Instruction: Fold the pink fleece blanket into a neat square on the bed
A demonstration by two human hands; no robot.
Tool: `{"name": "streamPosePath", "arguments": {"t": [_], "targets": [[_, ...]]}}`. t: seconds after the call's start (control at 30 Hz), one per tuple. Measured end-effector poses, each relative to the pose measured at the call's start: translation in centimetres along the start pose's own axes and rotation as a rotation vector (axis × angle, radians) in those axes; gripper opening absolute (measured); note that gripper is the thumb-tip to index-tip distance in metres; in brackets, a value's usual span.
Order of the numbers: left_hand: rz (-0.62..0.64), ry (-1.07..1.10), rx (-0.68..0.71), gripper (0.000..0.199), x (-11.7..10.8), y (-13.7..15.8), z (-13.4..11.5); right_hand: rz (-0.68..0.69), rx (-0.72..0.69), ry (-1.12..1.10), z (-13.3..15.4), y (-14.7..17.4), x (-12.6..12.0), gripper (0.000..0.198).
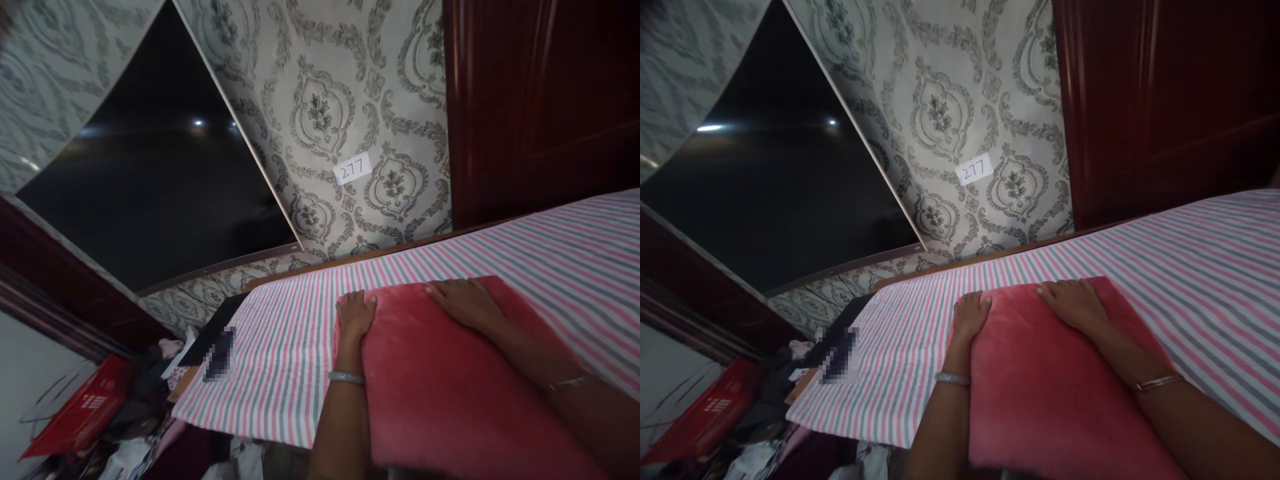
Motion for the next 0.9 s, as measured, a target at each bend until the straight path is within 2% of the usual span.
{"name": "streamPosePath", "arguments": {"t": [0.53, 0.7, 0.8, 0.9], "targets": [[-0.016, -0.05, -0.01, 0.052, 0.1, 0.2, -0.3, -0.068, -0.02, 0.049, 0.7, 0.4, 0.0, 0.062], [0.097, -0.077, 0.027, 0.055, -0.8, -0.6, -0.1, 0.017, -0.019, -0.045, -0.1, -0.9, -0.3, 0.058], [0.201, -0.07, 0.071, 0.051, -2.0, -2.1, 0.9, 0.053, 0.011, -0.069, -2.1, -2.2, -1.5, 0.046], [0.297, -0.073, 0.102, 0.042, -2.9, -3.7, 2.1, 0.089, 0.02, -0.098, -4.5, -3.0, -3.1, 0.046]]}}
Point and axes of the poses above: each hand's wrist, its own y-axis away from the middle knuckle, its own x-axis out of the palm, z = x × y, the point moved 5 cm from there along -y, towards the middle knuckle, and after that the axes turned 9 degrees about -y, right-handed, at the moved point
